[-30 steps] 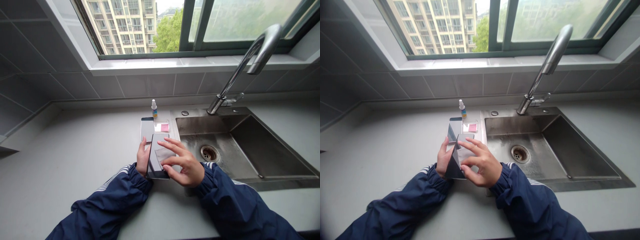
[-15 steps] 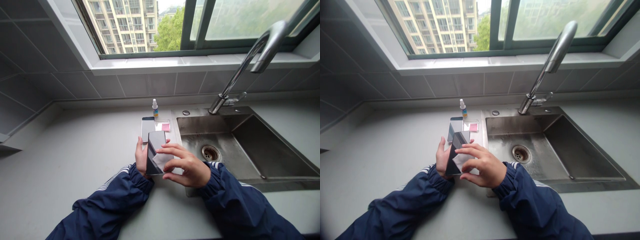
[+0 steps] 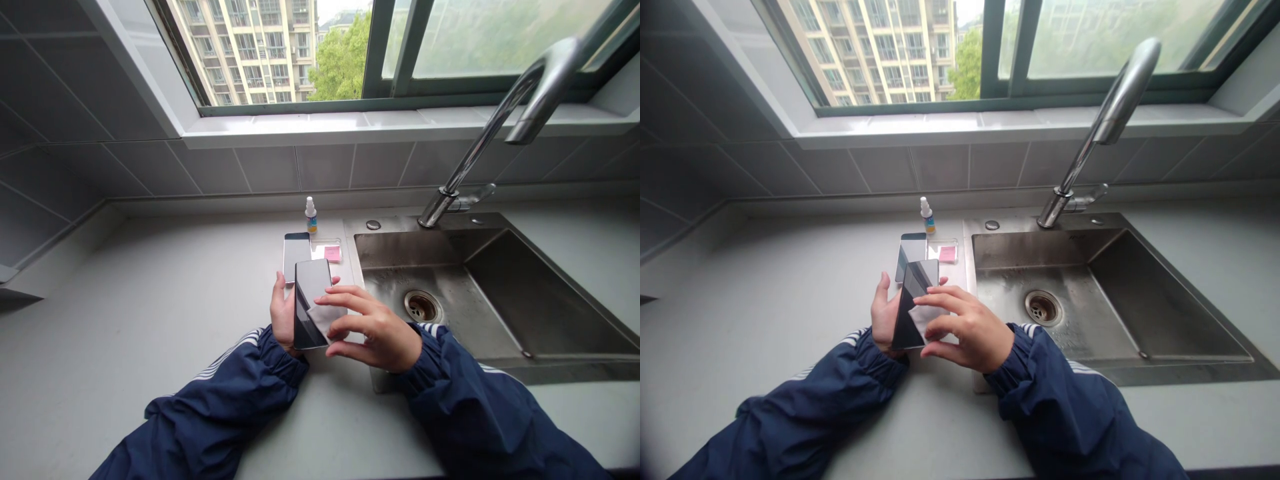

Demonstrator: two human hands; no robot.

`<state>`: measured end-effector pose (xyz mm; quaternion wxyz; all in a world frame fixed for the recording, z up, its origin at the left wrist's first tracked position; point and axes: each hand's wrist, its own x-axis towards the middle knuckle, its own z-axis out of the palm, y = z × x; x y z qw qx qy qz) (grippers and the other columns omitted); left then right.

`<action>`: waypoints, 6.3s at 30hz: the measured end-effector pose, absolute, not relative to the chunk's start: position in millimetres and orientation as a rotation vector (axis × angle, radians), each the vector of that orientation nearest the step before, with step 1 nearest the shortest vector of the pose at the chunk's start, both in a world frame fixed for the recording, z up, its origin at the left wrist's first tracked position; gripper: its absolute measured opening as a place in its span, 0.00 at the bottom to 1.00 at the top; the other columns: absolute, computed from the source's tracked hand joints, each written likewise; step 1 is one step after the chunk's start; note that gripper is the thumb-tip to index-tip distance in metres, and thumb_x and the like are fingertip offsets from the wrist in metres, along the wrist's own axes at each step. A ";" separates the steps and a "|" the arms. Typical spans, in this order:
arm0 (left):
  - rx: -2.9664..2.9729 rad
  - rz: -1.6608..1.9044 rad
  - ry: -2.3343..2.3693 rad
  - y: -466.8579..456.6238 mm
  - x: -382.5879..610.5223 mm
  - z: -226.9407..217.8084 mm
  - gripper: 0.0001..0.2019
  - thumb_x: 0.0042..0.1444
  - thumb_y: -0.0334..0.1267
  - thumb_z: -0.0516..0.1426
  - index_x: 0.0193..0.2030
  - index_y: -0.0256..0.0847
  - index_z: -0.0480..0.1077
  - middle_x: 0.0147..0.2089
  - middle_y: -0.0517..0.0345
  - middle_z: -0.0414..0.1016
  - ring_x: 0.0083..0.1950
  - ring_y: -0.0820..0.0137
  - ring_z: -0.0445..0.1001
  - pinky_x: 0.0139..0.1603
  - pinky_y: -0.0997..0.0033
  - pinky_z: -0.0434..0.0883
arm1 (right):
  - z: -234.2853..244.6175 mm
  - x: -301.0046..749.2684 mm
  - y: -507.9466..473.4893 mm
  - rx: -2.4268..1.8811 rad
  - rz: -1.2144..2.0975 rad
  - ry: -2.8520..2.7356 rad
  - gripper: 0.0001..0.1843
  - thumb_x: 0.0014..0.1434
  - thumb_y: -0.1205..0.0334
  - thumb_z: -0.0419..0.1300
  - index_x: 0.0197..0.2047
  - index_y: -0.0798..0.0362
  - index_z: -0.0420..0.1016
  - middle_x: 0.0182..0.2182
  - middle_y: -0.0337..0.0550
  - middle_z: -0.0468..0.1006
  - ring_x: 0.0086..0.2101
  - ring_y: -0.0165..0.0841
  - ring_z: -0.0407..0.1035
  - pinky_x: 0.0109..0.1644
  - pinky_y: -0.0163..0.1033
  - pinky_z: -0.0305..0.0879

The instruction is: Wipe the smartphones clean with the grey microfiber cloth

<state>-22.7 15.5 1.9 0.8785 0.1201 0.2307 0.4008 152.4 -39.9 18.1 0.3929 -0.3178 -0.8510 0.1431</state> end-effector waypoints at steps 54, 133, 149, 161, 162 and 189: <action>0.490 1.133 0.533 11.7 -18.1 10.7 0.32 0.65 0.59 0.41 0.54 0.32 0.71 0.51 0.38 0.77 0.35 0.58 0.79 0.34 0.57 0.77 | 4.4 141.0 -39.9 -1.333 1.508 -1.252 0.23 0.49 0.49 0.73 0.34 0.51 0.64 0.24 0.35 0.73 0.24 0.30 0.71 0.21 0.34 0.72; 0.584 0.072 0.267 15.6 -22.7 -19.3 0.53 0.54 0.76 0.29 0.59 0.36 0.71 0.36 0.37 0.80 0.34 0.58 0.81 0.22 0.66 0.73 | -9.7 159.6 -27.7 -1.446 0.143 -1.394 0.11 0.59 0.51 0.65 0.39 0.49 0.81 0.58 0.51 0.70 0.53 0.48 0.67 0.54 0.54 0.67; 0.355 0.671 0.361 11.1 -13.4 -28.4 0.36 0.64 0.63 0.47 0.65 0.35 0.68 0.52 0.41 0.79 0.59 0.52 0.75 0.64 0.51 0.66 | -15.8 133.3 -46.4 -1.287 -0.036 -2.353 0.42 0.70 0.43 0.48 0.76 0.59 0.39 0.73 0.55 0.46 0.72 0.54 0.37 0.70 0.68 0.45; 0.539 0.387 0.267 6.7 -21.7 -14.1 0.41 0.62 0.68 0.38 0.74 0.44 0.55 0.43 0.42 0.81 0.35 0.55 0.81 0.38 0.53 0.74 | -14.5 140.5 -40.5 -1.406 -0.049 -2.285 0.37 0.72 0.50 0.46 0.76 0.57 0.39 0.73 0.55 0.45 0.71 0.51 0.41 0.68 0.68 0.50; 0.559 0.336 0.264 6.0 -22.4 -12.4 0.42 0.61 0.68 0.38 0.74 0.44 0.53 0.41 0.42 0.81 0.32 0.55 0.80 0.36 0.54 0.74 | -14.7 141.3 -39.9 -1.417 -0.056 -2.269 0.37 0.72 0.50 0.46 0.76 0.57 0.39 0.73 0.56 0.45 0.71 0.52 0.41 0.68 0.69 0.50; 0.335 0.665 0.537 19.3 -17.1 -10.1 0.42 0.65 0.64 0.40 0.55 0.21 0.72 0.41 0.34 0.82 0.43 0.57 0.82 0.49 0.63 0.75 | -0.1 131.1 -48.7 -0.894 -0.059 -2.308 0.19 0.66 0.70 0.54 0.59 0.53 0.71 0.59 0.43 0.76 0.62 0.34 0.66 0.76 0.44 0.30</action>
